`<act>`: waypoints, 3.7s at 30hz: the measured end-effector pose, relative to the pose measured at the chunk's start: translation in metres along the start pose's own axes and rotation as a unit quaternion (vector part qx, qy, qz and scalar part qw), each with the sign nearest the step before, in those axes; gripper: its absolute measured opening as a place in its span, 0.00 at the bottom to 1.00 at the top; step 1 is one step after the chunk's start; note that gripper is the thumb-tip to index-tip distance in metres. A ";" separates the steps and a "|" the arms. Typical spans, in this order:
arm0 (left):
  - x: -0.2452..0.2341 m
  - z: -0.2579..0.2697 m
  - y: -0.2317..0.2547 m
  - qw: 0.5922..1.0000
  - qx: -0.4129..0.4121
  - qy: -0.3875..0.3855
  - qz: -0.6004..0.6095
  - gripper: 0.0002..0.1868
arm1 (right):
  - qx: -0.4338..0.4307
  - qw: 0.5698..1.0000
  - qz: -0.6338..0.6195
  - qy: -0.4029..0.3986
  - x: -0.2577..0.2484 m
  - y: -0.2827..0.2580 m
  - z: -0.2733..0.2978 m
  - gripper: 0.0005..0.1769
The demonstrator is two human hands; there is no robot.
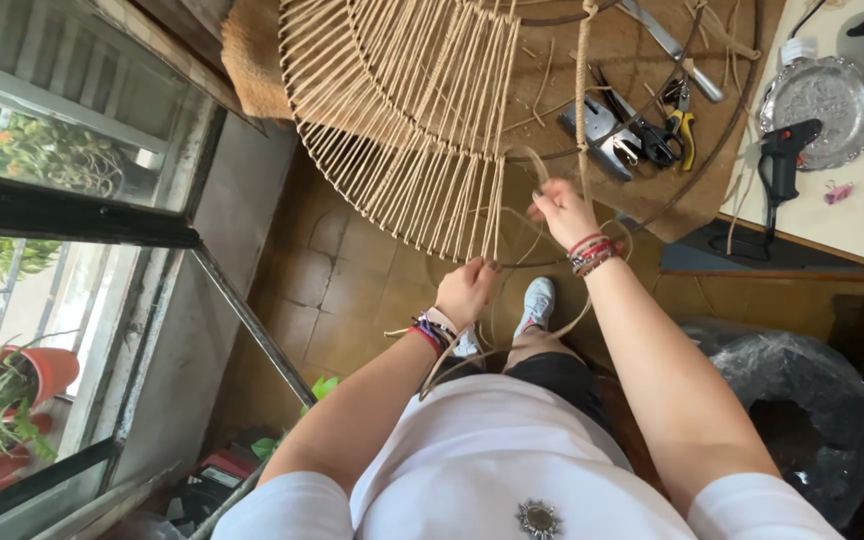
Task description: Weaving thin wicker or rattan strips onto a circular frame to create a lampshade
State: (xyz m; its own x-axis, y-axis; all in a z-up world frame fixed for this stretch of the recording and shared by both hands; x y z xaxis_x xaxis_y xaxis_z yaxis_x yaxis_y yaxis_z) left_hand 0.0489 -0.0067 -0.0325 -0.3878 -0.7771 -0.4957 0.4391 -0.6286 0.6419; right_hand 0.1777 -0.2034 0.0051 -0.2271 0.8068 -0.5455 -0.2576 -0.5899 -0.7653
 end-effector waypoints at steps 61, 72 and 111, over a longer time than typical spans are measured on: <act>0.091 -0.119 0.026 0.931 -0.101 0.118 -0.331 0.26 | -0.207 0.952 0.181 -0.135 -0.082 -0.034 -0.040 0.14; 0.051 -0.226 0.133 0.926 -0.096 0.198 -0.307 0.42 | -0.160 0.913 -0.067 -0.369 -0.006 -0.061 -0.259 0.17; -0.227 -0.095 0.274 0.769 0.434 0.449 -0.133 0.08 | -0.134 0.956 -0.245 -0.086 -0.123 -0.132 -0.159 0.11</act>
State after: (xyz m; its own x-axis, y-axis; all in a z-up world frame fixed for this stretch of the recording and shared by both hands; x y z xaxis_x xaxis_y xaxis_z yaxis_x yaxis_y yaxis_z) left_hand 0.3336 -0.0057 0.2002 0.5177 -0.5776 -0.6311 -0.4173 -0.8145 0.4031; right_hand 0.3888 -0.2191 0.1188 -0.2984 0.9530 -0.0520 -0.1278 -0.0939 -0.9873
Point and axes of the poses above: each hand's wrist, its own z-axis away from the middle knuckle, its own x-axis out of the palm, y = z × x, the point moved 6 cm from there along -z, towards the middle knuckle, and after that the axes turned 11 degrees about -z, right-handed, at the moved point
